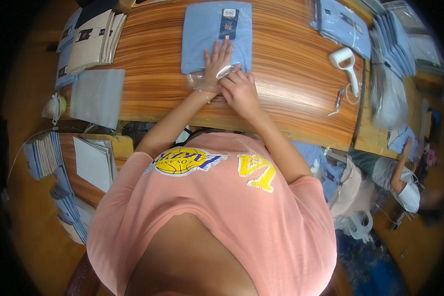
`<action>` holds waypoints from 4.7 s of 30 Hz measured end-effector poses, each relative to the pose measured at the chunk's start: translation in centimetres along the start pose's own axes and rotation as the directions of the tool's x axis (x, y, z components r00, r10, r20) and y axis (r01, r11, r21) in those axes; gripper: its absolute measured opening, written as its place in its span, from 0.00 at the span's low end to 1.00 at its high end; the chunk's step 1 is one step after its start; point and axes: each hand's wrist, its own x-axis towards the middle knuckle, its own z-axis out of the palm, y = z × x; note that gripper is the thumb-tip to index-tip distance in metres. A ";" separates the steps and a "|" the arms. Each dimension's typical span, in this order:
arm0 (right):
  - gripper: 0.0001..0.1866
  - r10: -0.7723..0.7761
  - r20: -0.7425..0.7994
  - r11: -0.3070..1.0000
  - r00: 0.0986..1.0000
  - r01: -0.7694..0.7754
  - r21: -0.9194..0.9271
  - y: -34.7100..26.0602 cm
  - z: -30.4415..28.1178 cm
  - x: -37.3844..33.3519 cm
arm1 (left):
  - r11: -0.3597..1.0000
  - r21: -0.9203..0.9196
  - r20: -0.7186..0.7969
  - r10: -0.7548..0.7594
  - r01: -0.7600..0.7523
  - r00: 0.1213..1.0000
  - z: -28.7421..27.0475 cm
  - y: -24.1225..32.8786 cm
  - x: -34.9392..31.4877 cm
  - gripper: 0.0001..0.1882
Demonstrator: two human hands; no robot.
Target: The person folds a light-blue shirt using a card, places the folded shirt into a plastic bag, and seals the bag.
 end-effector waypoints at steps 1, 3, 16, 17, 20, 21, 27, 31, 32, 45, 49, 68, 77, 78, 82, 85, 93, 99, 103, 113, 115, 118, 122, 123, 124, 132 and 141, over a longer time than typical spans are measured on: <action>0.09 -0.006 0.009 1.000 1.000 0.006 -0.006 0.0 -0.2 -0.1 | 1.000 0.003 -0.008 0.004 -0.004 1.000 0.2 0.2 0.4 0.38; 0.10 -0.008 0.033 1.000 0.999 0.008 -0.011 -0.3 -1.0 -0.4 | 1.000 -0.004 -0.011 0.005 -0.005 1.000 0.7 0.2 -0.2 0.38; 0.13 0.650 0.563 -0.040 0.510 -0.717 0.696 7.4 1.6 0.9 | 0.990 0.133 0.150 0.028 -0.049 0.988 -1.6 -0.7 -7.3 0.38; 0.13 0.639 0.568 -0.024 0.518 -0.725 0.688 7.7 1.9 1.1 | 0.988 0.144 0.124 0.040 -0.058 0.991 -1.8 -0.5 -7.4 0.38; 0.11 0.643 0.602 -0.072 0.474 -0.745 0.663 7.3 2.0 1.4 | 0.998 0.067 0.202 -0.035 0.022 0.979 -3.4 0.0 -8.2 0.37; 0.11 0.653 0.613 -0.104 0.445 -0.749 0.654 6.9 1.5 1.5 | 1.000 0.018 0.400 -0.013 0.006 0.916 -4.8 0.6 -8.5 0.37; 0.08 0.651 0.551 -0.077 0.523 -0.676 0.733 8.4 3.0 0.6 | 0.696 -0.509 0.849 0.312 0.506 0.425 -15.6 0.2 -2.9 0.45; 0.14 0.572 0.590 -0.282 0.570 -0.539 0.794 7.4 3.4 1.2 | 0.983 0.024 0.362 0.163 -0.184 0.918 -11.4 -1.1 -2.0 0.53; 0.15 0.576 0.591 -0.304 0.565 -0.523 0.796 6.1 2.9 1.7 | 0.967 0.124 0.303 0.178 -0.224 0.936 -9.2 -2.0 -1.9 0.53; 0.31 0.735 0.371 0.072 0.568 -0.609 0.790 3.4 -1.4 0.8 | -0.474 -0.877 0.402 -0.629 0.080 0.665 -2.6 0.4 1.1 0.19; 0.30 0.708 0.359 0.061 0.609 -0.558 0.828 3.9 -0.6 1.3 | -0.724 -0.661 0.666 -0.448 0.195 0.596 -0.3 1.5 -0.3 0.18; 0.15 0.040 0.186 0.973 0.982 0.004 -0.229 3.4 3.8 -1.1 | 0.957 -0.226 0.439 0.266 -0.180 0.858 -4.9 -3.4 -8.8 0.12; 0.15 -0.184 0.067 0.863 0.981 0.194 -0.466 3.7 2.2 0.4 | 0.955 -0.158 0.238 0.282 -0.250 0.929 -3.4 -2.0 -9.7 0.27; 0.15 -0.185 0.077 0.887 0.980 0.200 -0.417 4.5 2.2 0.6 | 0.956 -0.144 0.246 0.283 -0.254 0.927 -3.5 -1.8 -9.6 0.27; 0.23 -0.126 0.162 0.973 0.979 0.154 -0.172 6.2 1.9 1.2 | 0.942 0.008 0.121 0.331 -0.334 0.936 -3.0 -1.1 -9.2 0.26; 0.33 -0.084 0.224 0.992 0.971 0.103 -0.076 5.2 0.1 3.1 | 0.950 0.067 0.054 0.302 -0.305 0.952 -1.5 -1.4 -8.4 0.26; 0.29 -0.134 0.238 0.981 0.962 0.163 -0.107 6.7 -0.5 4.1 | 0.989 0.114 0.273 0.056 -0.090 0.960 -1.4 1.0 -7.3 0.30; 0.22 -0.043 0.217 0.988 0.975 0.073 -0.133 6.6 0.0 3.6 | 0.984 0.176 0.174 -0.042 0.011 0.984 0.0 0.9 -8.5 0.30; 0.23 0.005 0.246 0.982 0.969 0.041 -0.182 6.3 0.1 3.5 | 0.985 0.167 0.187 -0.082 0.050 0.979 0.2 1.2 -8.7 0.31; 0.21 0.100 0.190 0.976 0.977 -0.059 -0.209 5.2 1.2 3.2 | 0.986 0.081 0.160 -0.158 0.147 0.974 -0.3 1.9 -9.3 0.37; 0.21 0.117 0.185 0.968 0.976 -0.070 -0.242 5.0 1.3 3.2 | 0.981 0.119 0.219 -0.176 0.153 0.960 -0.7 1.9 -9.4 0.38; 0.21 0.117 0.174 0.960 0.978 -0.066 -0.273 5.1 2.0 3.0 | 0.977 0.169 0.226 -0.166 0.130 0.960 -0.9 1.7 -9.7 0.38; 0.22 0.084 0.159 0.971 0.984 -0.045 -0.234 5.4 2.2 3.0 | 0.976 0.190 0.207 -0.146 0.107 0.967 -1.5 1.8 -9.8 0.38; 0.22 0.077 0.165 0.975 0.983 -0.040 -0.219 5.3 2.1 2.8 | 0.979 0.181 0.233 -0.133 0.091 0.963 -1.9 1.7 -10.0 0.36; 0.22 0.070 0.170 0.978 0.983 -0.035 -0.204 5.0 2.0 2.7 | 0.982 0.173 0.258 -0.119 0.076 0.959 -2.5 1.5 -10.4 0.34; 0.19 -0.117 -0.009 0.993 0.993 0.116 -0.024 -2.3 6.6 -4.1 | 0.891 -0.209 0.651 -0.180 0.402 0.737 -8.7 -4.2 -12.5 0.15; 0.12 0.112 0.145 0.992 0.983 -0.120 0.043 -7.0 10.6 -3.1 | 0.952 -0.302 0.021 -0.048 0.052 0.999 -6.3 -9.6 -11.8 0.06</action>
